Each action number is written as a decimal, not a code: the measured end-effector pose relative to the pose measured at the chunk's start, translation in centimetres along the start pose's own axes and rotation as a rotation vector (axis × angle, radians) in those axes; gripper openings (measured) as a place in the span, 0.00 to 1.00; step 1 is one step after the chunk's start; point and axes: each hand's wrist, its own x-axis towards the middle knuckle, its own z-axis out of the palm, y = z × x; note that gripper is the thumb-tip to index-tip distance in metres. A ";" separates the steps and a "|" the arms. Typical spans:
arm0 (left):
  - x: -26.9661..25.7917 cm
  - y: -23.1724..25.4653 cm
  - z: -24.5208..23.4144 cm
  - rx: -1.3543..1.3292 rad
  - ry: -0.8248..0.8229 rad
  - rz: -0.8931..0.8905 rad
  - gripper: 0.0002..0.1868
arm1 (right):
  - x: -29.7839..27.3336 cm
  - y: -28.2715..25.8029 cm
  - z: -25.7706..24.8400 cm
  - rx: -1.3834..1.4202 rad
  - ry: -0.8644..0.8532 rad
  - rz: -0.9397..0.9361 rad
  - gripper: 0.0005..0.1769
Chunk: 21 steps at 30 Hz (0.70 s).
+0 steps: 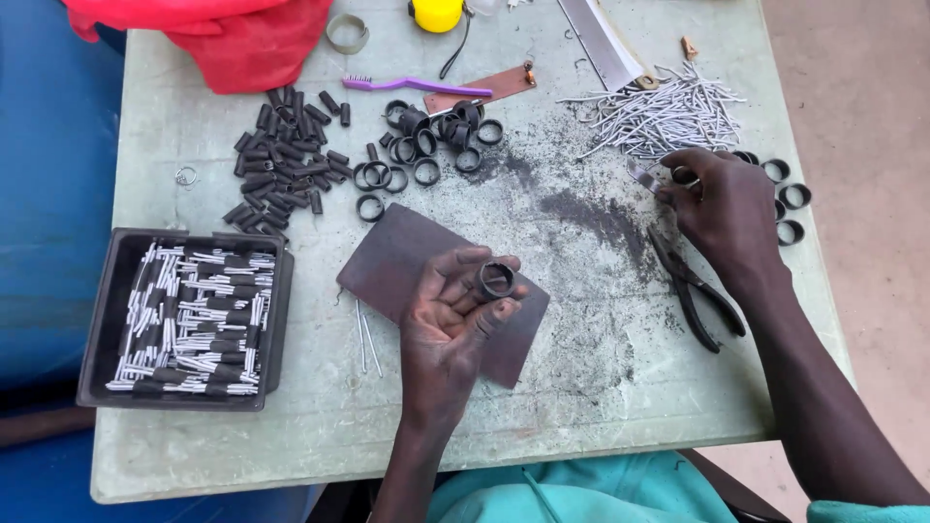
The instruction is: Manually sanding and cleaning the edges and interiors of small black rings using sandpaper on a workbench.
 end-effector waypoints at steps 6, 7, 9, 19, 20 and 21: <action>-0.3 0.9 0.1 0.059 0.010 -0.016 0.21 | -1.0 1.0 0.6 -0.086 0.000 -0.021 0.20; -0.3 0.8 0.0 0.057 0.011 -0.020 0.21 | -0.9 0.8 0.6 -0.087 -0.003 -0.019 0.20; -0.1 0.5 -0.1 0.071 0.011 -0.031 0.24 | -0.7 0.7 0.6 -0.088 -0.078 0.026 0.19; -0.7 1.4 0.8 0.201 0.030 -0.027 0.20 | 2.2 1.0 0.1 -0.091 -0.259 -0.006 0.09; -0.8 1.3 0.8 0.207 0.035 -0.048 0.19 | 2.0 1.1 0.5 -0.163 -0.241 -0.033 0.08; -0.9 1.3 0.7 0.217 0.047 -0.066 0.19 | 2.0 1.1 1.2 -0.231 -0.224 -0.067 0.08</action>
